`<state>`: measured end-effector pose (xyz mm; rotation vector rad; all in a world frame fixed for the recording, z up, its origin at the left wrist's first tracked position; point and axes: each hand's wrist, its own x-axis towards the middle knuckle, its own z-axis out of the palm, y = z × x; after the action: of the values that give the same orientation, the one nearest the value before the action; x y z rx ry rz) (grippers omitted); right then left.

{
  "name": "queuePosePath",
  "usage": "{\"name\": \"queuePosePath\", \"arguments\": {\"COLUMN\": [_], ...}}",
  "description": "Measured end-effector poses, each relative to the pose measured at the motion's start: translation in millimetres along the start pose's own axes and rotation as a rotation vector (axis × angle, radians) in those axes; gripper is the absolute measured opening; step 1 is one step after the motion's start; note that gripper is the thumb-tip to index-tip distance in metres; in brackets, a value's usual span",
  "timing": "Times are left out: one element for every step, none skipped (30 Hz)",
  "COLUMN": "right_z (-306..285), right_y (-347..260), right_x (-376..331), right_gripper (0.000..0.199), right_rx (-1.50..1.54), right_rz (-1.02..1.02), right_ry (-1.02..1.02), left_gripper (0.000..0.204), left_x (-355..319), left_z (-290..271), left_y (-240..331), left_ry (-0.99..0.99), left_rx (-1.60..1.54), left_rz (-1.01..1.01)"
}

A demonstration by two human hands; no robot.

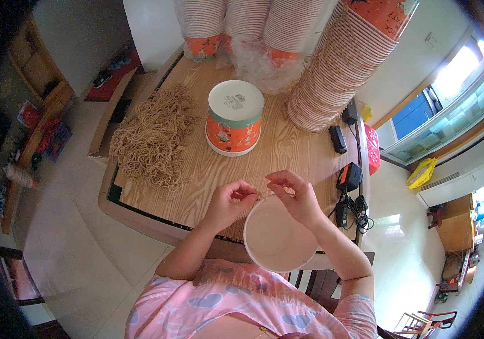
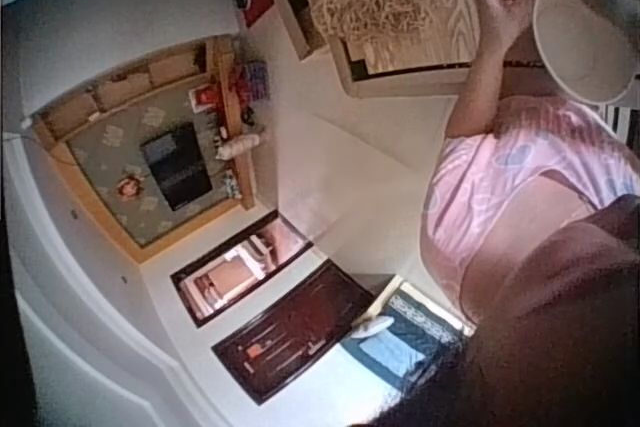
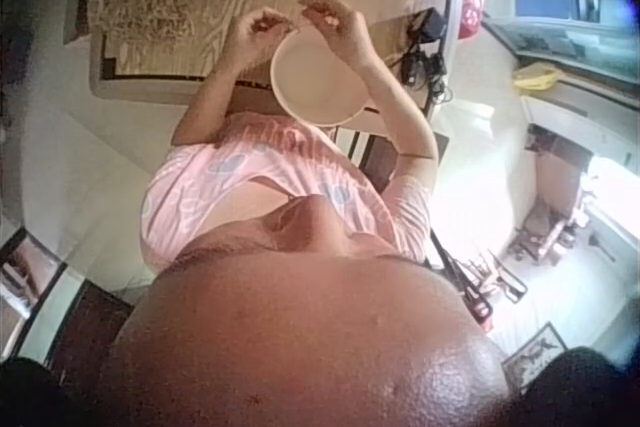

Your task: The person is preparing a paper bowl by filling it with shredded paper and adding a paper cup.

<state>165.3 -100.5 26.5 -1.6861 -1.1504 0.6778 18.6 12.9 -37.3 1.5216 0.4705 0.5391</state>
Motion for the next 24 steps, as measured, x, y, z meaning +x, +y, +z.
{"name": "queuePosePath", "arguments": {"right_z": [-0.7,-1.7,-2.8,-3.5,-4.3,-5.1,-5.7,-6.3,-7.0,-8.0,-9.7,-11.3,-13.4,-15.9,-17.4,-17.6,-16.7,-14.9,-13.0,-10.9,-10.0,-9.6,-9.0,-8.8], "right_y": [2.3,6.7,9.1,8.9,8.2,7.4,6.1,4.7,4.0,4.6,5.5,6.3,5.6,3.2,-0.1,-6.4,-14.4,-18.6,-18.9,-18.4,-17.1,-13.5,-8.6,-6.2], "right_x": [0.1,0.4,0.4,0.7,1.2,1.5,1.4,1.3,1.2,1.3,1.4,1.4,1.6,1.6,1.4,0.5,-0.5,-0.4,0.1,1.4,2.4,4.1,6.1,7.0], "right_gripper": [0.014,0.015,0.016,0.016,0.015,0.014,0.014,0.014,0.013,0.013,0.013,0.014,0.014,0.014,0.015,0.015,0.014,0.013,0.013,0.013,0.012,0.012,0.011,0.011], "right_rx": [0.0,-0.023,-0.047,-0.046,-0.05,-0.055,-0.055,-0.07,-0.086,-0.085,-0.112,-0.139,-0.139,-0.175,-0.212,-0.211,-0.261,-0.311,-0.311,-0.357,-0.403,-0.403,-0.414,-0.425], "right_rz": [0.0,-0.01,-0.019,-0.019,0.0,0.02,0.021,0.009,-0.003,-0.004,-0.025,-0.047,-0.046,-0.05,-0.054,-0.053,-0.065,-0.077,-0.075,-0.13,-0.186,-0.186,-0.21,-0.234], "right_ry": [0.002,0.002,0.003,0.003,-0.005,-0.013,-0.012,-0.025,-0.037,-0.038,-0.019,0.001,0.001,-0.004,-0.01,-0.011,-0.043,-0.076,-0.073,-0.086,-0.1,-0.098,-0.102,-0.105], "left_gripper": [0.009,0.009,0.008,0.008,0.007,0.006,0.006,0.006,0.006,0.006,0.006,0.006,0.006,0.006,0.006,0.006,0.006,0.007,0.007,0.007,0.007,0.007,0.007,0.008], "left_x": [-0.6,-1.5,-2.4,-3.7,-4.9,-5.5,-5.8,-5.8,-5.7,-5.6,-5.5,-5.5,-5.4,-5.5,-5.6,-5.7,-5.8,-6.0,-5.8,-5.7,-5.7,-5.4,-5.1,-4.9], "left_z": [1.8,4.4,6.3,6.7,7.0,7.3,7.5,7.7,7.9,8.0,8.2,8.4,8.6,8.8,8.6,8.4,8.1,7.8,8.3,8.9,9.4,9.4,9.3,9.2], "left_y": [0.6,1.9,3.2,4.5,5.9,6.5,6.1,5.4,5.1,5.2,5.5,6.0,6.9,8.2,9.3,10.3,11.1,11.9,13.0,14.0,15.0,15.7,16.4,16.7], "left_ry": [-0.002,0.036,0.074,0.074,0.086,0.098,0.098,0.103,0.109,0.11,0.104,0.098,0.098,0.101,0.104,0.104,0.108,0.112,0.108,0.103,0.098,0.097,0.09,0.084], "left_rx": [0.0,0.029,0.058,0.059,0.085,0.11,0.109,0.106,0.103,0.103,0.081,0.059,0.059,0.075,0.092,0.092,0.11,0.128,0.128,0.126,0.125,0.126,0.14,0.154], "left_rz": [0.001,0.071,0.14,0.14,0.156,0.171,0.171,0.175,0.179,0.179,0.179,0.178,0.178,0.179,0.18,0.179,0.193,0.207,0.207,0.201,0.195,0.195,0.196,0.197]}}
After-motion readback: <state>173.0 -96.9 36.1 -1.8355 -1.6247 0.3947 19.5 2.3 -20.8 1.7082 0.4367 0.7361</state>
